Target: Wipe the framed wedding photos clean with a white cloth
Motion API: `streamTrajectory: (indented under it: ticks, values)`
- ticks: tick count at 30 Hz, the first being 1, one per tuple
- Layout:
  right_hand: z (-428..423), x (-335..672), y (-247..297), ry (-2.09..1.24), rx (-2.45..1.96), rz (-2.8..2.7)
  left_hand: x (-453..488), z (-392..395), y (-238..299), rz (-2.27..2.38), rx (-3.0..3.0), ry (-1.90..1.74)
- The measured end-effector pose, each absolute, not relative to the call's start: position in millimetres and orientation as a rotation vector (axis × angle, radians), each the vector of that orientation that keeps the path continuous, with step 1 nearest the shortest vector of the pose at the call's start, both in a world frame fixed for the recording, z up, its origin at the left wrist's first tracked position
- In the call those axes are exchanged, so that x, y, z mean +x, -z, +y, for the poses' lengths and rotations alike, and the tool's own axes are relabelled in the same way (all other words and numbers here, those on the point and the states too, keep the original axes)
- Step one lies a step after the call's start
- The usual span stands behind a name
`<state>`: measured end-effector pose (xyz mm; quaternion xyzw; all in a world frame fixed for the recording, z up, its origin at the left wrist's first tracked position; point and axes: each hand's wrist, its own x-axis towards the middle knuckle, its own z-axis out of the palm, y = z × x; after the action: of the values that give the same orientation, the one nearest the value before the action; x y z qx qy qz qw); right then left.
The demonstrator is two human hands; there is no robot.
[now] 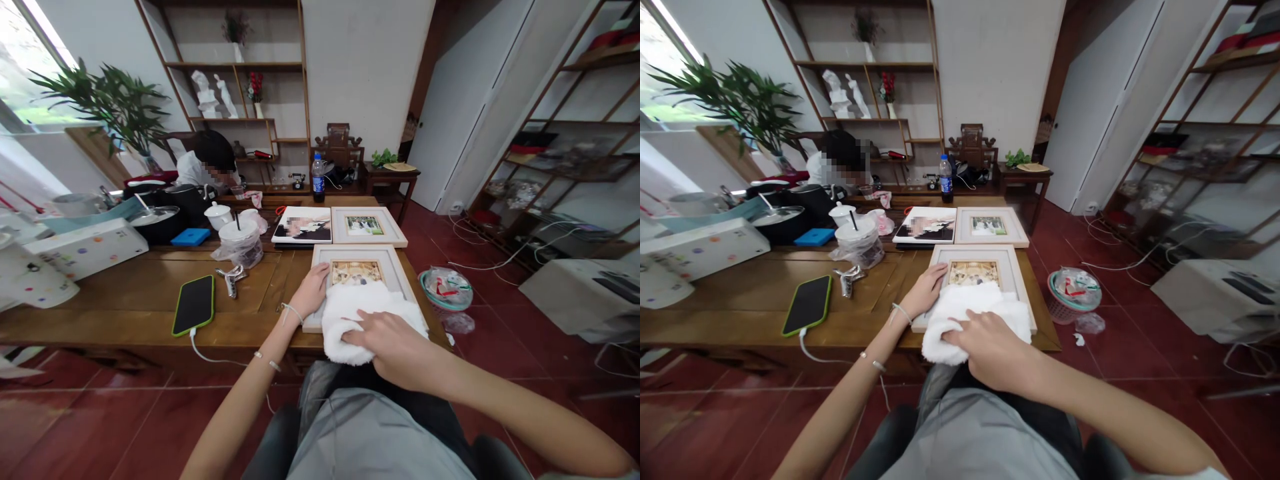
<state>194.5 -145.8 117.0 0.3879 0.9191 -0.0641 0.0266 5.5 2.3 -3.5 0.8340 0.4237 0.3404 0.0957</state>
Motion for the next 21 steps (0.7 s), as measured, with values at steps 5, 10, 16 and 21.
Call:
streamTrajectory:
  ticks: [5, 10, 16, 21]
  values:
    - [-117.5, 189.6, -95.8, 0.132, 1.366, 2.797, 4.5, 2.6, 1.2, 1.249, 2.469, -0.984]
    - [-48.9, 199.3, -66.5, -0.113, 1.527, 2.702, 4.0, 3.2, 2.6, 1.237, 2.457, -1.009]
    - [5.1, 197.2, -62.4, -0.316, 1.614, 2.64, 4.3, 2.7, 3.0, 1.233, 2.422, -1.026]
    - [-20.9, 185.2, -68.9, -0.2, 1.449, 2.677, 4.4, 1.7, -0.3, 1.171, 2.437, -1.037]
